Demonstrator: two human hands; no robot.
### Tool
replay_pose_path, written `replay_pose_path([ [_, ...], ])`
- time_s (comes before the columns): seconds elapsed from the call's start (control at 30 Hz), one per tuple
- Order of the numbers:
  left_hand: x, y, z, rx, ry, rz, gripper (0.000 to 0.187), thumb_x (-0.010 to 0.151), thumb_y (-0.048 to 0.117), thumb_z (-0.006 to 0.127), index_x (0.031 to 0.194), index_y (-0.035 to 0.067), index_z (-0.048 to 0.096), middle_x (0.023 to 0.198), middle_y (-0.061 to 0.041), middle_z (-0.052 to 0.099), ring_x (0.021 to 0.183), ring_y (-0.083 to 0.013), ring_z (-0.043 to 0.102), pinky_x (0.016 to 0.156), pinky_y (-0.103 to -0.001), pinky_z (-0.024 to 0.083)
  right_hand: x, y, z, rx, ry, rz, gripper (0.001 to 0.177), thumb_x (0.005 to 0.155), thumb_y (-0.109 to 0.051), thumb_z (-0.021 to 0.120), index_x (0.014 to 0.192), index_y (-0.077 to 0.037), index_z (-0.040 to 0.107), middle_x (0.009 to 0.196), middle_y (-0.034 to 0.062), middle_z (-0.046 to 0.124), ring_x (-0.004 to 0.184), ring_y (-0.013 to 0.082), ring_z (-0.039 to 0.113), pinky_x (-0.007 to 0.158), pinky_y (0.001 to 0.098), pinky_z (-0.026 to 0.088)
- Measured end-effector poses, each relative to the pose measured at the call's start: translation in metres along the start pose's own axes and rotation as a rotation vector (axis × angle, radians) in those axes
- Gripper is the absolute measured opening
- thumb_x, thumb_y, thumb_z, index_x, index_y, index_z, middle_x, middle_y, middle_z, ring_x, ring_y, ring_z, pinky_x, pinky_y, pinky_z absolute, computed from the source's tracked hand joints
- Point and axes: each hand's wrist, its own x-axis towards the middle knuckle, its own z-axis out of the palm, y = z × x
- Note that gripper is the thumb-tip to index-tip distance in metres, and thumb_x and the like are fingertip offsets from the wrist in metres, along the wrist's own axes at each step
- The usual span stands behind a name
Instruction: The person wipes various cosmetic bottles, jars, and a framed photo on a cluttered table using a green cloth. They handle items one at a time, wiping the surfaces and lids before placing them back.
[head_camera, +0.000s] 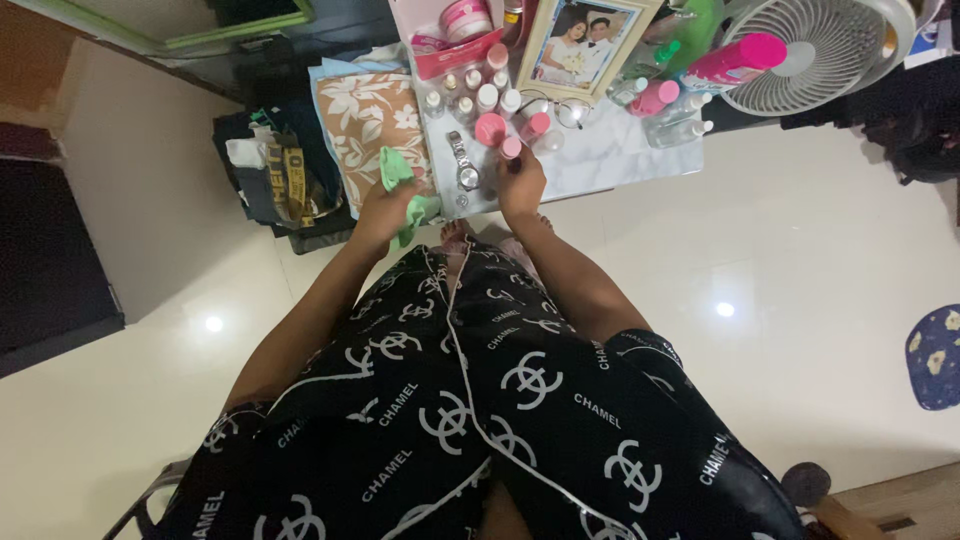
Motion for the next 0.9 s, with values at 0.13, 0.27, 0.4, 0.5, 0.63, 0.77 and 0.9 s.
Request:
replay_pose_path([
  [0.13,0.003,-0.002,0.003,0.001,-0.039,-0.025,0.035,0.095,0.023,0.067,0.126,0.007,0.07,0.107,-0.005,0.073,0.095,-0.0149,0.066,0.083,-0.031,0.052,-0.002,0.022,0.001,0.075,-0.002,-0.04,0.043,0.086,-0.01,0.071,0.129,-0.005,0.065,0.1,0.0132,0.075,0.088,0.0243,0.075,0.079,0.0348,0.059],
  [0.27,0.014,0.003,0.018,-0.023,-0.105,0.019,0.034,0.094,0.02,0.067,0.125,0.006,0.071,0.109,-0.007,0.074,0.097,-0.0159,0.067,0.085,-0.031,0.053,-0.006,0.059,-0.004,0.124,-0.011,-0.099,0.038,0.093,-0.009,0.069,0.129,-0.003,0.062,0.111,0.0137,0.073,0.099,0.023,0.075,0.084,0.0328,0.061],
  [0.4,0.029,0.005,0.037,0.021,-0.112,0.036,0.033,0.093,0.018,0.066,0.124,0.006,0.071,0.109,-0.006,0.074,0.1,-0.0154,0.067,0.088,-0.029,0.051,-0.005,0.08,-0.016,0.06,0.1,0.034,0.044,0.089,-0.012,0.075,0.129,-0.003,0.06,0.104,0.015,0.075,0.094,0.0234,0.076,0.084,0.0354,0.062],
  [0.5,0.038,0.003,0.052,-0.032,-0.113,0.025,0.031,0.094,0.018,0.066,0.12,0.003,0.072,0.108,-0.007,0.075,0.097,-0.0171,0.069,0.085,-0.031,0.053,0.003,0.08,-0.026,0.051,0.11,0.082,0.065,0.085,-0.014,0.078,0.142,-0.003,0.047,0.103,0.0167,0.073,0.091,0.0237,0.074,0.082,0.037,0.059],
  [0.63,0.048,0.004,0.066,-0.051,-0.122,0.029,0.033,0.092,0.016,0.065,0.121,0.004,0.071,0.11,-0.007,0.075,0.099,-0.0155,0.069,0.086,-0.03,0.054,0.018,0.081,-0.022,0.095,0.063,0.038,0.07,0.085,-0.015,0.079,0.144,-0.002,0.044,0.107,0.016,0.072,0.091,0.0232,0.074,0.079,0.0358,0.059],
  [0.77,0.053,0.009,0.075,-0.034,-0.097,-0.028,0.034,0.09,0.016,0.066,0.122,0.005,0.072,0.108,-0.008,0.074,0.096,-0.0166,0.067,0.083,-0.032,0.053,0.021,0.084,-0.014,0.001,0.045,0.07,0.057,0.088,-0.017,0.079,0.138,-0.003,0.053,0.099,0.0131,0.076,0.089,0.0222,0.075,0.081,0.0342,0.059],
  [0.9,0.061,0.003,0.082,0.049,-0.059,-0.016,0.035,0.091,0.018,0.067,0.123,0.007,0.073,0.11,-0.005,0.075,0.1,-0.0142,0.066,0.088,-0.028,0.05,0.018,0.08,-0.009,0.051,0.008,0.047,0.049,0.089,-0.015,0.077,0.132,-0.003,0.058,0.099,0.0124,0.077,0.089,0.0218,0.076,0.082,0.0344,0.059],
])
